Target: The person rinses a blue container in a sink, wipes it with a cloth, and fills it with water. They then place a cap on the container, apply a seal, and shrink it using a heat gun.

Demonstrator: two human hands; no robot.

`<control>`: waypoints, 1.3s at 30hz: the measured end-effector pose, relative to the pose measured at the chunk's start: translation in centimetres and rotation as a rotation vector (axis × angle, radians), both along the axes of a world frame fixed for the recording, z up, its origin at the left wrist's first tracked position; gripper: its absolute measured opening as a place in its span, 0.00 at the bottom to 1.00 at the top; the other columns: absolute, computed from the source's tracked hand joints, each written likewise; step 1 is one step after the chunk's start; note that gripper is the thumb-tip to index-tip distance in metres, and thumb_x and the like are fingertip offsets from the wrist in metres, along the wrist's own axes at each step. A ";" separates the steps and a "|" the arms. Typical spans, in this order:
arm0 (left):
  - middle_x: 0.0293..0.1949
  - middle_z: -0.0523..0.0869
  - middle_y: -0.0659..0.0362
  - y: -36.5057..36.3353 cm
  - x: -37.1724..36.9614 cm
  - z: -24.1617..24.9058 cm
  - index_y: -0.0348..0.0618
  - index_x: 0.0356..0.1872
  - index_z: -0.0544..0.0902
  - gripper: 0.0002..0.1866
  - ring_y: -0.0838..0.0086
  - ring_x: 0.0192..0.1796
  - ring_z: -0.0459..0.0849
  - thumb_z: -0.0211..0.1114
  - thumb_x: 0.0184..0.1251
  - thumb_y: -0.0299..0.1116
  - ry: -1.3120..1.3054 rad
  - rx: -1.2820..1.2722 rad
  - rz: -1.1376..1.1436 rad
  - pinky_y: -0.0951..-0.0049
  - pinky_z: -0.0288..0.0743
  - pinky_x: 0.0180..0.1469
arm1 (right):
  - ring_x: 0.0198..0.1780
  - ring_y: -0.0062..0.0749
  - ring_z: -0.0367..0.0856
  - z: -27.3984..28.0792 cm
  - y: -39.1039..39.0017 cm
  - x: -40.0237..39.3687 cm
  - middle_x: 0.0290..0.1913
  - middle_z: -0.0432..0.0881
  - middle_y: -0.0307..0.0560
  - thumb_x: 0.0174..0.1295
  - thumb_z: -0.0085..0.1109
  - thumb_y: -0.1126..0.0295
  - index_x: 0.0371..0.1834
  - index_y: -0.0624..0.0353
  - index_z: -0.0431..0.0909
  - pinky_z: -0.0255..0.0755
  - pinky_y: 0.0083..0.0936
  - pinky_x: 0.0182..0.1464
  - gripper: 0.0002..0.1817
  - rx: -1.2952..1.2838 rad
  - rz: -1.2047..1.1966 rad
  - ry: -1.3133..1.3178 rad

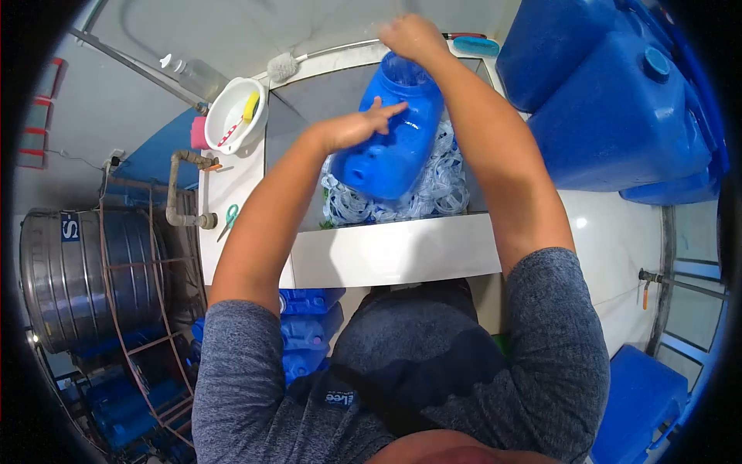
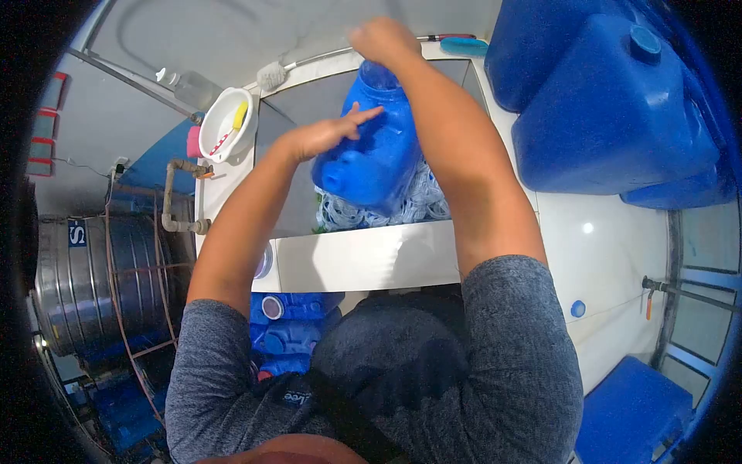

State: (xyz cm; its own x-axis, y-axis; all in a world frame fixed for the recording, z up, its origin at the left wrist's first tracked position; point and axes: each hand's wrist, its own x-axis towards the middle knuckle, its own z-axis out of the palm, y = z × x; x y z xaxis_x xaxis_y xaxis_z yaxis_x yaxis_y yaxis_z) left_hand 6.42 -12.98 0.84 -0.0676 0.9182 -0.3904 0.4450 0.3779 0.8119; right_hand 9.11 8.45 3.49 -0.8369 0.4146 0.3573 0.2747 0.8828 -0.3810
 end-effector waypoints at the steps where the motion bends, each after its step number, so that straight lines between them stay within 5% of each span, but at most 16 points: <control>1: 0.78 0.57 0.39 0.1 0.4 -0.5 0.61 0.79 0.62 0.36 0.48 0.83 0.43 0.52 0.68 0.31 -0.001 0.001 -0.002 0.50 0.50 0.79 | 0.50 0.55 0.86 0.0 0.2 -0.2 0.50 0.85 0.64 0.64 0.53 0.61 0.45 0.62 0.86 0.79 0.46 0.53 0.18 -0.039 -0.025 -0.136; 3: 0.76 0.59 0.36 0.3 1.8 -1.9 0.48 0.80 0.55 0.37 0.45 0.80 0.54 0.52 0.70 0.34 0.636 0.145 -0.008 0.54 0.57 0.77 | 0.50 0.55 0.86 -1.1 1.1 -1.2 0.50 0.85 0.64 0.65 0.52 0.59 0.44 0.62 0.86 0.79 0.46 0.54 0.19 -0.081 -0.053 -0.274; 4: 0.74 0.64 0.34 0.6 1.4 -3.2 0.35 0.79 0.49 0.38 0.41 0.73 0.67 0.51 0.72 0.36 0.645 0.225 0.055 0.55 0.64 0.74 | 0.51 0.55 0.85 -2.7 2.0 -2.4 0.50 0.86 0.63 0.65 0.53 0.58 0.45 0.61 0.87 0.79 0.46 0.54 0.19 -0.075 -0.016 -0.327; 7: 0.71 0.68 0.33 1.5 3.0 -1.1 0.27 0.77 0.50 0.38 0.40 0.68 0.74 0.52 0.73 0.38 0.670 0.103 0.135 0.56 0.67 0.72 | 0.49 0.56 0.86 -5.0 2.6 -2.3 0.47 0.87 0.61 0.68 0.51 0.56 0.45 0.59 0.86 0.79 0.47 0.52 0.20 -0.123 0.071 -0.278; 12: 0.76 0.62 0.39 3.4 4.8 0.9 0.29 0.74 0.58 0.35 0.43 0.76 0.63 0.52 0.73 0.41 0.559 -0.160 0.327 0.36 0.56 0.73 | 0.48 0.54 0.86 -4.8 0.0 -1.0 0.44 0.87 0.60 0.71 0.47 0.58 0.44 0.60 0.85 0.79 0.51 0.48 0.19 0.079 -0.038 -0.095; 16: 0.77 0.60 0.41 4.0 5.2 1.2 0.30 0.74 0.57 0.35 0.40 0.78 0.58 0.51 0.74 0.42 0.535 -0.169 0.337 0.19 0.46 0.70 | 0.52 0.56 0.85 -2.2 -1.9 1.5 0.49 0.86 0.60 0.63 0.55 0.58 0.46 0.62 0.86 0.79 0.47 0.55 0.20 -0.067 -0.107 -0.294; 17: 0.77 0.60 0.41 4.1 5.1 0.6 0.30 0.74 0.57 0.35 0.40 0.78 0.58 0.51 0.74 0.42 0.533 -0.168 0.339 0.19 0.46 0.70 | 0.53 0.56 0.85 -2.9 -1.2 1.5 0.50 0.86 0.61 0.62 0.55 0.57 0.47 0.63 0.86 0.78 0.48 0.56 0.22 0.006 -0.058 -0.297; 19: 0.59 0.78 0.29 4.2 5.4 -0.6 0.32 0.64 0.65 0.27 0.34 0.61 0.78 0.53 0.73 0.42 0.656 -0.057 0.356 0.40 0.69 0.65 | 0.54 0.56 0.85 -5.5 1.8 0.0 0.52 0.86 0.61 0.64 0.55 0.54 0.48 0.66 0.86 0.78 0.48 0.57 0.24 0.054 0.062 -0.346; 23: 0.62 0.76 0.29 4.3 5.7 -1.8 0.30 0.66 0.64 0.29 0.33 0.60 0.79 0.53 0.73 0.42 0.509 -0.028 0.452 0.41 0.71 0.65 | 0.52 0.59 0.85 -5.3 0.4 1.9 0.52 0.85 0.67 0.71 0.49 0.43 0.47 0.72 0.83 0.75 0.47 0.60 0.35 -0.126 0.104 -0.511; 25: 0.78 0.58 0.38 4.6 6.4 -3.5 0.28 0.76 0.53 0.41 0.34 0.71 0.69 0.56 0.70 0.44 0.452 0.012 0.397 0.24 0.58 0.67 | 0.55 0.57 0.84 -4.0 -0.1 1.3 0.55 0.83 0.68 0.71 0.53 0.43 0.46 0.76 0.82 0.75 0.49 0.59 0.36 -0.106 0.160 -0.753; 27: 0.78 0.57 0.37 4.8 8.7 -3.2 0.28 0.76 0.53 0.41 0.33 0.71 0.69 0.58 0.69 0.43 0.517 -0.004 0.426 0.25 0.60 0.66 | 0.57 0.56 0.81 -7.7 2.0 -1.5 0.56 0.83 0.68 0.64 0.65 0.53 0.48 0.75 0.81 0.76 0.50 0.57 0.28 -1.206 -0.013 -0.482; 29: 0.78 0.56 0.37 4.3 9.6 -2.2 0.28 0.76 0.53 0.42 0.32 0.71 0.68 0.59 0.67 0.42 0.586 -0.015 0.455 0.26 0.62 0.65 | 0.55 0.55 0.81 -11.6 4.9 -5.5 0.54 0.83 0.65 0.56 0.70 0.66 0.51 0.74 0.79 0.76 0.51 0.56 0.24 -1.386 -0.083 -0.328; 31: 0.79 0.53 0.37 3.2 9.5 -1.4 0.30 0.76 0.52 0.42 0.32 0.71 0.68 0.60 0.66 0.39 0.586 0.012 0.294 0.27 0.64 0.65 | 0.46 0.55 0.84 -11.9 4.9 -7.3 0.49 0.85 0.64 0.54 0.66 0.76 0.52 0.75 0.78 0.78 0.51 0.53 0.22 -1.852 -0.752 0.605; 33: 0.79 0.53 0.37 4.0 8.2 -1.5 0.31 0.77 0.51 0.43 0.32 0.72 0.67 0.61 0.66 0.39 0.493 -0.017 0.357 0.27 0.63 0.66 | 0.43 0.54 0.85 -11.5 3.7 -6.7 0.47 0.86 0.62 0.57 0.67 0.72 0.52 0.75 0.78 0.79 0.52 0.53 0.22 -1.749 -0.788 0.639; 36: 0.79 0.53 0.37 4.2 6.9 -2.8 0.32 0.78 0.50 0.45 0.32 0.72 0.67 0.62 0.66 0.40 0.427 -0.022 0.431 0.27 0.62 0.67 | 0.42 0.46 0.88 -8.0 1.6 -3.7 0.46 0.87 0.60 0.59 0.69 0.62 0.53 0.70 0.80 0.83 0.44 0.48 0.24 -1.293 -0.026 -0.432; 39: 0.76 0.57 0.33 3.4 8.3 -3.0 0.30 0.76 0.51 0.42 0.33 0.65 0.74 0.60 0.68 0.41 0.564 0.016 0.422 0.37 0.67 0.65 | 0.38 0.45 0.88 -8.2 1.2 -2.9 0.43 0.87 0.60 0.60 0.68 0.64 0.51 0.69 0.81 0.84 0.40 0.43 0.21 -1.295 -0.227 -0.330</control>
State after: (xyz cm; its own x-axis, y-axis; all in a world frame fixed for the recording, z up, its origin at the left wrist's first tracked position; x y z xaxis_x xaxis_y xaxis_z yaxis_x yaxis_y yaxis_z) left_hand 14.69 -9.54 -2.11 -0.6075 0.7744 -0.1770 0.6180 0.6007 0.5072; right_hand 6.19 9.61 -4.67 -0.6757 0.4368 -0.5938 0.6046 -0.1325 -0.7855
